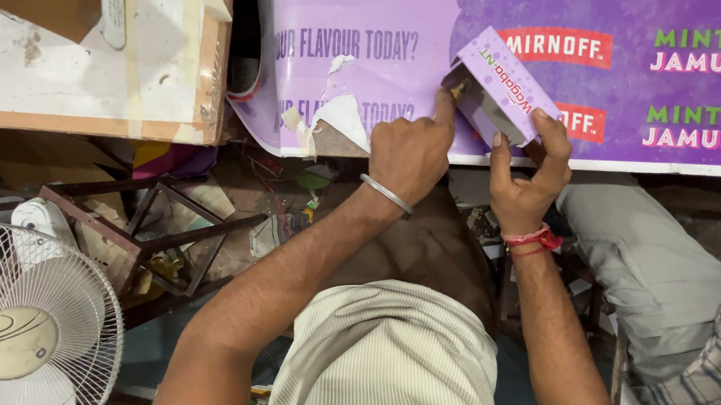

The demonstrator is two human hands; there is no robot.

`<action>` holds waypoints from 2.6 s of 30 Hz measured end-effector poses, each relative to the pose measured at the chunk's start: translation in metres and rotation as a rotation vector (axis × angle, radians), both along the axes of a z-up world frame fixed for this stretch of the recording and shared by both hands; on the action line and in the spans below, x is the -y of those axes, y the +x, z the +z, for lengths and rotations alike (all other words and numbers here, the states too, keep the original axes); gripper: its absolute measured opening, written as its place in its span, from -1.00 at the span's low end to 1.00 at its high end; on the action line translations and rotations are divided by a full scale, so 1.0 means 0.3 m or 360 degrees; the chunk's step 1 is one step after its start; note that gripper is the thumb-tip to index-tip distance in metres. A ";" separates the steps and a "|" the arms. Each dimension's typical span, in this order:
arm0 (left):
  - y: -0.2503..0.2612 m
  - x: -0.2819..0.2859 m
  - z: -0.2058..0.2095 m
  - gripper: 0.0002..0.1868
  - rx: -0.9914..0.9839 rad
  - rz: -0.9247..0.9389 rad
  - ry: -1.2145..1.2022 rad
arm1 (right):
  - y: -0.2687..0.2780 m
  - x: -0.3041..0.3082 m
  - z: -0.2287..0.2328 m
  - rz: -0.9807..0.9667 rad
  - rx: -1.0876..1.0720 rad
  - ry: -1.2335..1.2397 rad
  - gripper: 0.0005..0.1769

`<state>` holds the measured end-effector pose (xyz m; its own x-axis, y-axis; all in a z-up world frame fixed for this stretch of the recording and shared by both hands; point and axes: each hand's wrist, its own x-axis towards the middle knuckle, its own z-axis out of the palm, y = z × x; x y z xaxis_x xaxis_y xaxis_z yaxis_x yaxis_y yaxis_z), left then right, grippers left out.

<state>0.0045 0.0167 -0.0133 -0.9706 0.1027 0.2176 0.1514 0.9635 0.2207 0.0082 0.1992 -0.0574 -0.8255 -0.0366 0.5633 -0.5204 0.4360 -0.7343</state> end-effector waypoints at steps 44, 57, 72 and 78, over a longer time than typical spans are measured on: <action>-0.049 0.253 -0.007 -0.63 -0.0302 0.0162 0.0801 | -0.194 -0.088 0.146 0.0398 0.1007 -0.0300 -0.55; -0.041 0.252 0.003 -0.66 -0.0367 0.0187 0.0812 | -0.192 0.070 0.321 0.0162 0.0105 0.1005 -0.67; -0.049 0.254 -0.008 -0.65 -0.0383 0.0189 0.0828 | -0.319 0.054 0.235 0.0201 0.0460 0.0802 -0.88; -0.055 0.255 -0.003 -0.66 -0.0332 0.0176 0.0878 | -0.321 0.067 0.255 0.0211 -0.0071 0.1345 -0.82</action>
<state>-0.0120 -0.0597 -0.0141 -0.9002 -0.1789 0.3971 0.1507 0.7277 0.6692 -0.0881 0.1792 0.0190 -0.7624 -0.5535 0.3351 -0.6264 0.7612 -0.1679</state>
